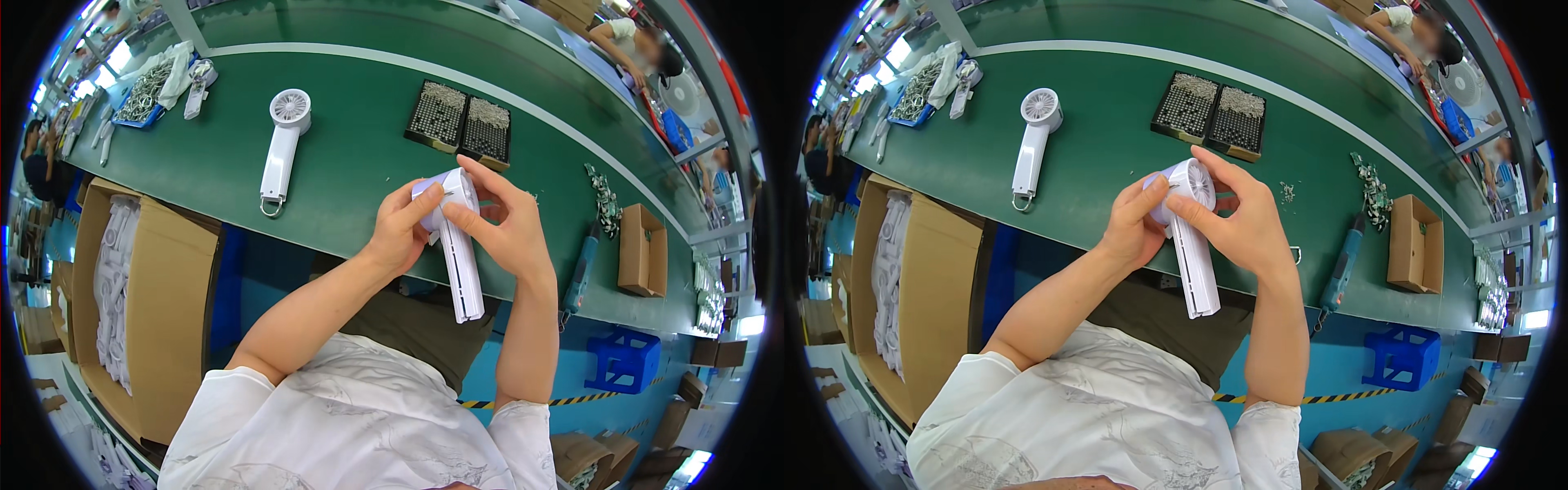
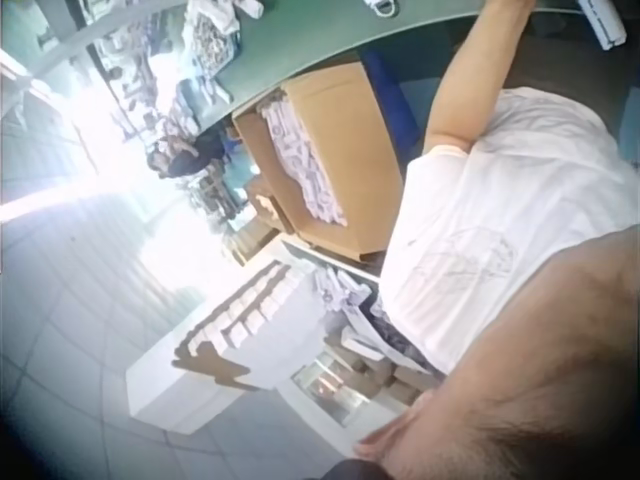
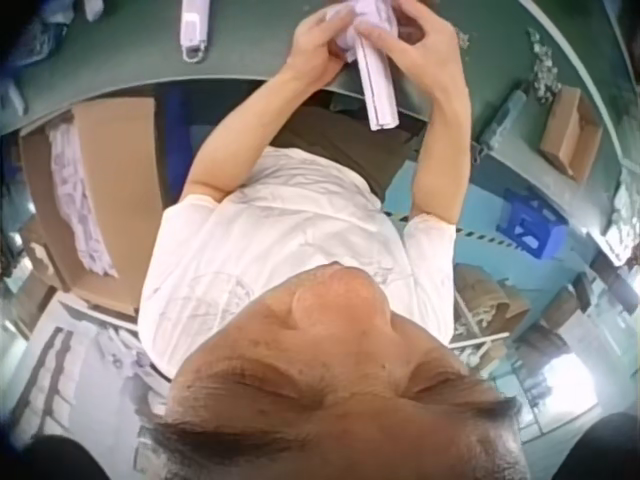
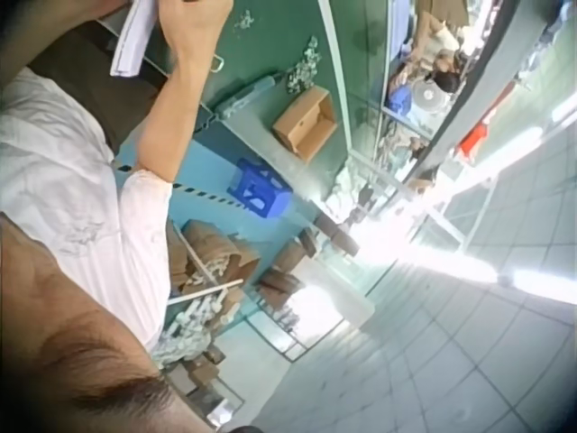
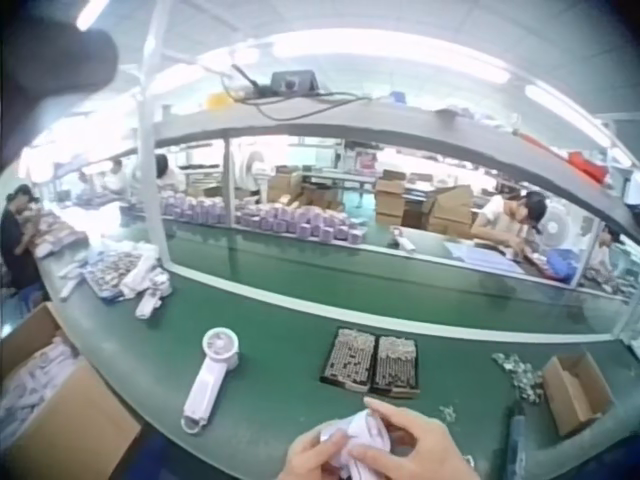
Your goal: Assemble small handheld portable fans using an electric screwdriver at a factory workbench.
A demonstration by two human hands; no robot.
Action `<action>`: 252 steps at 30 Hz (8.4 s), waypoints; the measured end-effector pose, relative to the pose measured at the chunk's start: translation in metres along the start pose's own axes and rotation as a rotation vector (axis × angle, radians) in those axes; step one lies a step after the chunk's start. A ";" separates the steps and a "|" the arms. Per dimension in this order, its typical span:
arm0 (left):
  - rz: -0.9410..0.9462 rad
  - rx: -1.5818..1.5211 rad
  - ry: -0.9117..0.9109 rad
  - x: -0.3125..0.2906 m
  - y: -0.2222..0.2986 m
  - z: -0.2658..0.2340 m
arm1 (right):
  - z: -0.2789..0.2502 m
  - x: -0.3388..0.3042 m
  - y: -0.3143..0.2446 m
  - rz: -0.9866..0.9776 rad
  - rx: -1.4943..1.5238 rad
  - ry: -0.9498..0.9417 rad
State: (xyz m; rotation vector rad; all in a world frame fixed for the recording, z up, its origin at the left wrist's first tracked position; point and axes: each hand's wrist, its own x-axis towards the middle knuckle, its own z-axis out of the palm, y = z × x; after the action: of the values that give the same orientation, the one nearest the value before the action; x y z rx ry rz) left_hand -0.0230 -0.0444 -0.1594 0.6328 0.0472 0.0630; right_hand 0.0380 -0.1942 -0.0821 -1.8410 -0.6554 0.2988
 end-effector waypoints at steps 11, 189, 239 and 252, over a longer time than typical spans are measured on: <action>0.003 0.034 0.035 0.001 0.001 0.004 | 0.001 0.004 0.015 -0.059 0.065 0.023; 0.117 0.057 -0.125 0.029 -0.003 0.013 | 0.039 -0.075 0.045 -0.346 -0.582 0.517; 0.095 0.004 -0.259 0.027 -0.003 0.012 | 0.047 -0.078 0.051 -0.364 -0.624 0.526; 0.055 0.265 -0.273 0.027 0.004 0.013 | 0.032 -0.081 0.041 -0.239 -0.420 0.479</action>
State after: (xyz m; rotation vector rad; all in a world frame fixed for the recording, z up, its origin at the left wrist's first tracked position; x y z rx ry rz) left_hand 0.0043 -0.0469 -0.1473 0.9033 -0.2295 0.0229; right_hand -0.0315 -0.2254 -0.1405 -2.0974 -0.6188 -0.4598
